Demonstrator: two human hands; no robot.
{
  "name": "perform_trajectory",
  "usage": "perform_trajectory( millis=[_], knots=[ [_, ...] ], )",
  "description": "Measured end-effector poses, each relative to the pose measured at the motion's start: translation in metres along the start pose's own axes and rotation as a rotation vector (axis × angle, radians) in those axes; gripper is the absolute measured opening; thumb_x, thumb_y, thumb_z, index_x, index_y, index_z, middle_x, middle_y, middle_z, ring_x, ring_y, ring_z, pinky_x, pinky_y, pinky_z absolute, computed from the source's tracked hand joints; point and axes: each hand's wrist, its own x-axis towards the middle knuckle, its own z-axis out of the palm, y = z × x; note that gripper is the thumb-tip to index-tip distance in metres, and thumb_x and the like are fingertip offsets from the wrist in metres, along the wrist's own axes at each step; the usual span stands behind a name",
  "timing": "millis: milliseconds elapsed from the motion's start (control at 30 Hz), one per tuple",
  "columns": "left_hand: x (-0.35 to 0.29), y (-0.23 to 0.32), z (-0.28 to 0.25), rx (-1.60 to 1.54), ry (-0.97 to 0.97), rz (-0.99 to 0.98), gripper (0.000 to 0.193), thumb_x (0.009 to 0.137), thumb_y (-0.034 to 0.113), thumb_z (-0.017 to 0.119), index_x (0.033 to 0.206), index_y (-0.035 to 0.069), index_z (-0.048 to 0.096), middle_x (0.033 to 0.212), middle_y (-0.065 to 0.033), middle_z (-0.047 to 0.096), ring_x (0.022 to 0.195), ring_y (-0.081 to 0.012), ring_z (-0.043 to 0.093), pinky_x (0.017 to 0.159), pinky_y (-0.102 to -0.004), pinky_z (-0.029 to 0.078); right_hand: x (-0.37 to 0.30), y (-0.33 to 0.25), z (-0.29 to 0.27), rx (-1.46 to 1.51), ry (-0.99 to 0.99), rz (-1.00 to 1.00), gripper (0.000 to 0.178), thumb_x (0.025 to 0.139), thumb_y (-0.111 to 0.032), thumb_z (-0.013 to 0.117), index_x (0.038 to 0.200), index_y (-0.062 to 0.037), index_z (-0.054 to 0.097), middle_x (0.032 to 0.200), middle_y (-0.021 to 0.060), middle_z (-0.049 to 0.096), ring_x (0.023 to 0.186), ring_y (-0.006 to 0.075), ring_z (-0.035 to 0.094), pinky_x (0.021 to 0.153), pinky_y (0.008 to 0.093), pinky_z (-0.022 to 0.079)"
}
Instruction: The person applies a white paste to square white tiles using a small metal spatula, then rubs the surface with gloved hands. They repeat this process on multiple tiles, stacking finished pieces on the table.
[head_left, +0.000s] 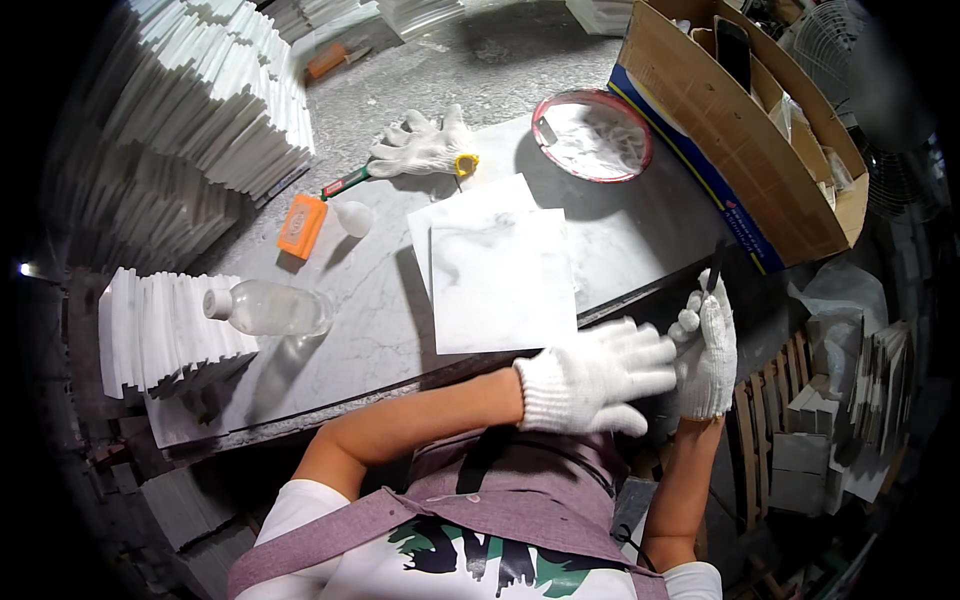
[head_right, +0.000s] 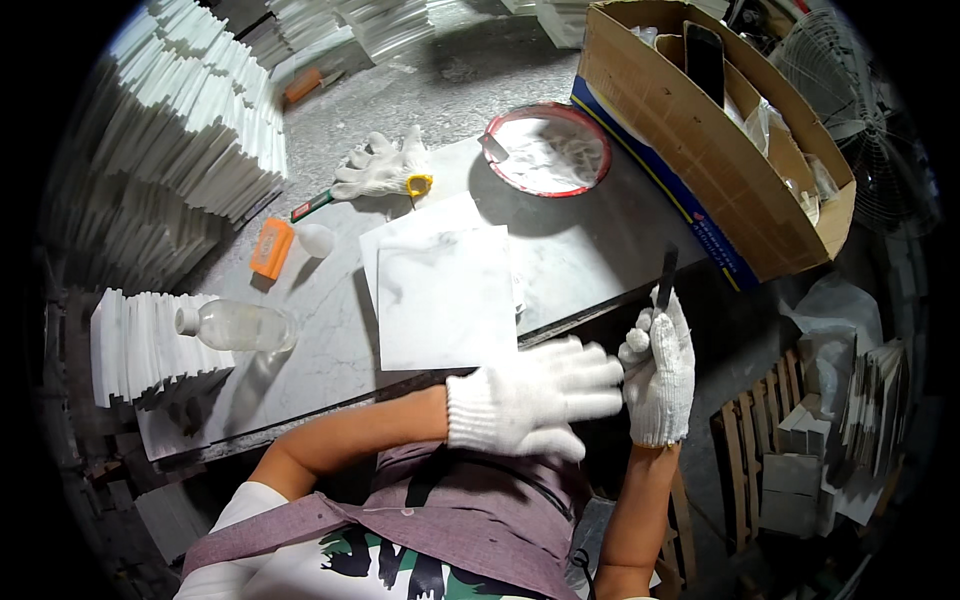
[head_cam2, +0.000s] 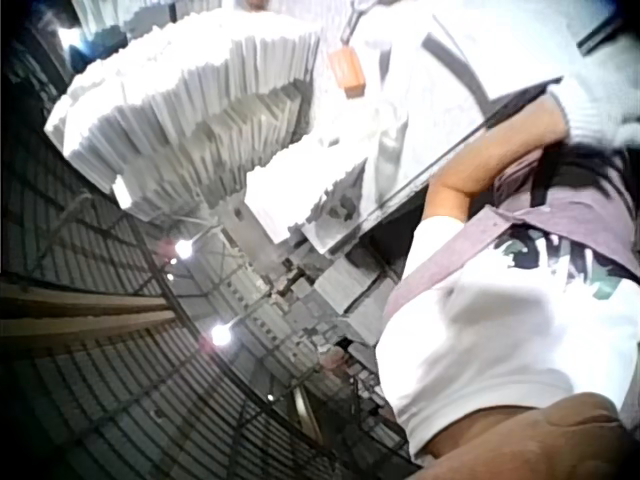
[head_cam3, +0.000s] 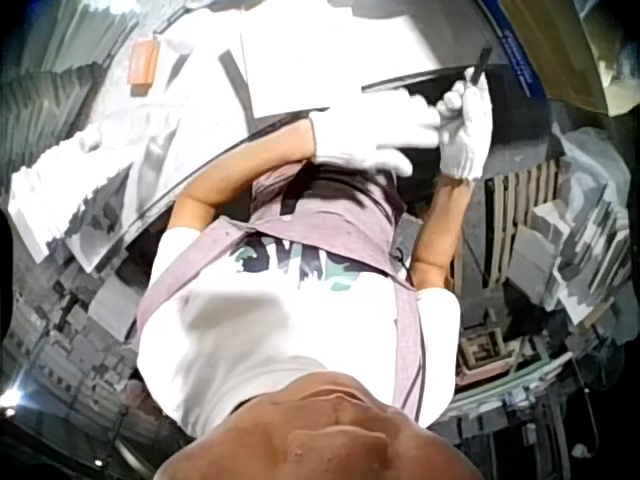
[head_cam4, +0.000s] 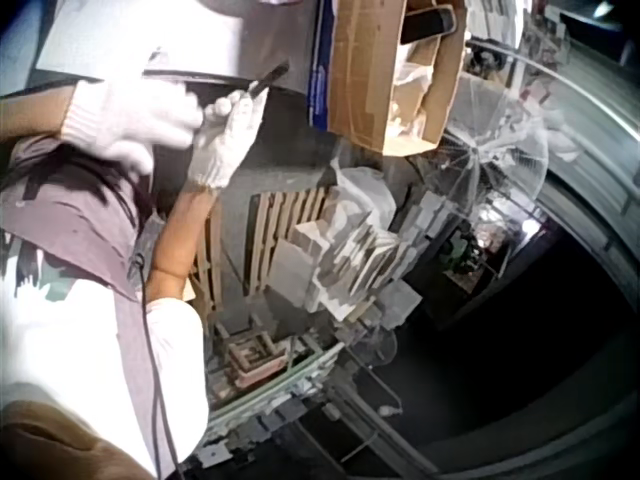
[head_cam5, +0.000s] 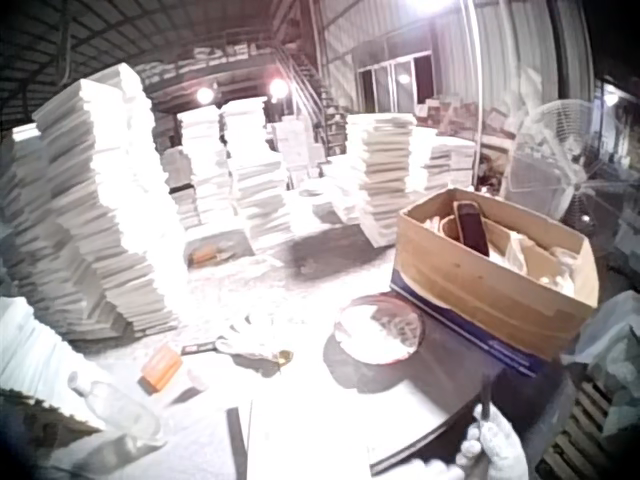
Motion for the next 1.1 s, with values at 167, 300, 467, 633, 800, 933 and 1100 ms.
perform_trajectory(
  millis=[167, 300, 467, 633, 800, 933, 1100],
  knots=[
    [-0.010, -0.052, -0.040, 0.776, 0.435, -0.408, 0.040, 0.085, 0.041, 0.064, 0.112, 0.012, 0.067, 0.125, -0.0159, 0.060, 0.114, -0.0330, 0.057, 0.094, -0.0431, 0.047, 0.002, -0.015, -0.008, -0.130, 0.133, -0.114, 0.042, 0.099, -0.008, 0.056, 0.141, -0.0101, 0.049, 0.101, 0.0027, 0.059, 0.078, 0.0075, 0.058, 0.068, 0.0203, 0.051],
    [0.018, -0.009, -0.045, 0.258, -0.414, -0.730, 0.041, 0.090, 0.042, 0.059, 0.115, 0.010, 0.063, 0.125, -0.0174, 0.056, 0.114, -0.0317, 0.053, 0.100, -0.0432, 0.040, 0.024, 0.000, 0.010, -0.330, 0.076, -0.076, 0.046, 0.098, -0.008, 0.058, 0.142, -0.0016, 0.046, 0.100, 0.0074, 0.062, 0.075, 0.0102, 0.058, 0.065, 0.0215, 0.049],
    [-0.012, 0.015, -0.020, -0.240, 0.003, 0.156, 0.047, 0.087, 0.048, 0.060, 0.109, 0.007, 0.060, 0.112, -0.0123, 0.057, 0.106, -0.0341, 0.055, 0.100, -0.0454, 0.043, 0.061, 0.018, 0.038, -0.651, -0.087, -0.028, 0.035, 0.093, -0.013, 0.066, 0.126, -0.0011, 0.064, 0.102, 0.0064, 0.069, 0.078, 0.0111, 0.065, 0.069, 0.0236, 0.053],
    [-0.048, -0.013, -0.046, 0.208, 0.110, -0.330, 0.054, 0.082, 0.049, 0.065, 0.117, 0.007, 0.062, 0.126, -0.0144, 0.055, 0.120, -0.0377, 0.050, 0.108, -0.0491, 0.036, 0.087, 0.026, 0.063, -0.797, -0.264, 0.064, 0.030, 0.092, -0.010, 0.066, 0.122, -0.0032, 0.067, 0.103, 0.0031, 0.070, 0.078, 0.0084, 0.064, 0.069, 0.0224, 0.052],
    [-0.063, -0.015, -0.030, 0.363, 0.086, -0.366, 0.060, 0.078, 0.045, 0.069, 0.127, 0.012, 0.062, 0.136, -0.0130, 0.053, 0.132, -0.0357, 0.044, 0.114, -0.0546, 0.029, 0.106, 0.047, 0.075, -0.829, -0.400, 0.070, 0.028, 0.093, -0.007, 0.064, 0.120, -0.0035, 0.068, 0.109, 0.0025, 0.069, 0.085, 0.0074, 0.063, 0.073, 0.0228, 0.053],
    [-0.063, -0.017, -0.028, 0.374, 0.079, -0.362, 0.057, 0.078, 0.043, 0.070, 0.126, 0.012, 0.063, 0.135, -0.0134, 0.053, 0.131, -0.0358, 0.046, 0.114, -0.0544, 0.030, 0.104, 0.048, 0.076, -0.907, -0.432, 0.020, 0.026, 0.093, -0.006, 0.063, 0.118, -0.0047, 0.069, 0.106, 0.0034, 0.069, 0.087, 0.0092, 0.064, 0.076, 0.0243, 0.053],
    [-0.061, -0.016, -0.031, 0.345, 0.083, -0.365, 0.054, 0.078, 0.041, 0.071, 0.123, 0.011, 0.064, 0.134, -0.0138, 0.054, 0.130, -0.0366, 0.047, 0.113, -0.0552, 0.031, 0.102, 0.049, 0.083, -1.020, -0.488, -0.122, 0.025, 0.091, -0.004, 0.063, 0.115, -0.0054, 0.071, 0.096, 0.0048, 0.069, 0.083, 0.0127, 0.065, 0.075, 0.0258, 0.052]
  ],
)
